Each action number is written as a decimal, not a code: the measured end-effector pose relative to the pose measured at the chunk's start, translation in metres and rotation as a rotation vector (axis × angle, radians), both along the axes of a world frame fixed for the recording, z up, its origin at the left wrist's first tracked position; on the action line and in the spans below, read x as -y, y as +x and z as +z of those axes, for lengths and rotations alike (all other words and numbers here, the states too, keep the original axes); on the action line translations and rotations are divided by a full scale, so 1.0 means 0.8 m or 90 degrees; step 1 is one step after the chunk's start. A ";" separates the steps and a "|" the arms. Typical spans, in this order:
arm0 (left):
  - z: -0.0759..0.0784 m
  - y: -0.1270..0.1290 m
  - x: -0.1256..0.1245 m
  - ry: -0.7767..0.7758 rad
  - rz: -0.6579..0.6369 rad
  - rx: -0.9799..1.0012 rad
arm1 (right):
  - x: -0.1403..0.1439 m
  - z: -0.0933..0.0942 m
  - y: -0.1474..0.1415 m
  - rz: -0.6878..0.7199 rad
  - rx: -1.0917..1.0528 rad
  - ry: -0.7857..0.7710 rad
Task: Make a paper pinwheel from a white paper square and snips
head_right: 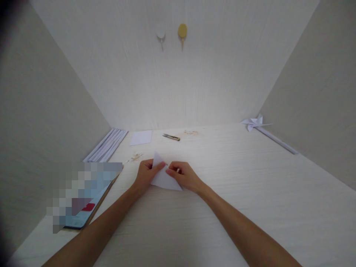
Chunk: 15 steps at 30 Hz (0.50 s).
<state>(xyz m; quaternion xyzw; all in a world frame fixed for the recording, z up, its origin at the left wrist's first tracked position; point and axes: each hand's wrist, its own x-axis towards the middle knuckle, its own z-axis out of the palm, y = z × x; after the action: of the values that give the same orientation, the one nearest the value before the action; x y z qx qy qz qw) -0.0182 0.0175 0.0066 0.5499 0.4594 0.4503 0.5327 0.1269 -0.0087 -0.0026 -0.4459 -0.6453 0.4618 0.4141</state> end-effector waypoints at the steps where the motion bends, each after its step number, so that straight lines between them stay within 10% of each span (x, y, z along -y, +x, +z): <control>1: 0.001 0.000 0.000 0.001 -0.010 0.010 | 0.001 0.000 0.000 0.026 0.018 -0.004; 10: -0.001 0.000 -0.011 0.063 0.097 0.114 | 0.000 0.002 0.001 0.060 -0.036 -0.075; 15: -0.004 -0.018 -0.023 0.101 0.346 0.190 | 0.003 0.003 0.001 0.064 -0.024 -0.076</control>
<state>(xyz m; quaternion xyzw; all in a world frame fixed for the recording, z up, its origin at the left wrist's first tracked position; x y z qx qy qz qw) -0.0323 0.0356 0.0036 0.3747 0.4698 0.6862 0.4099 0.1278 -0.0111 -0.0001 -0.4280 -0.6302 0.5278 0.3754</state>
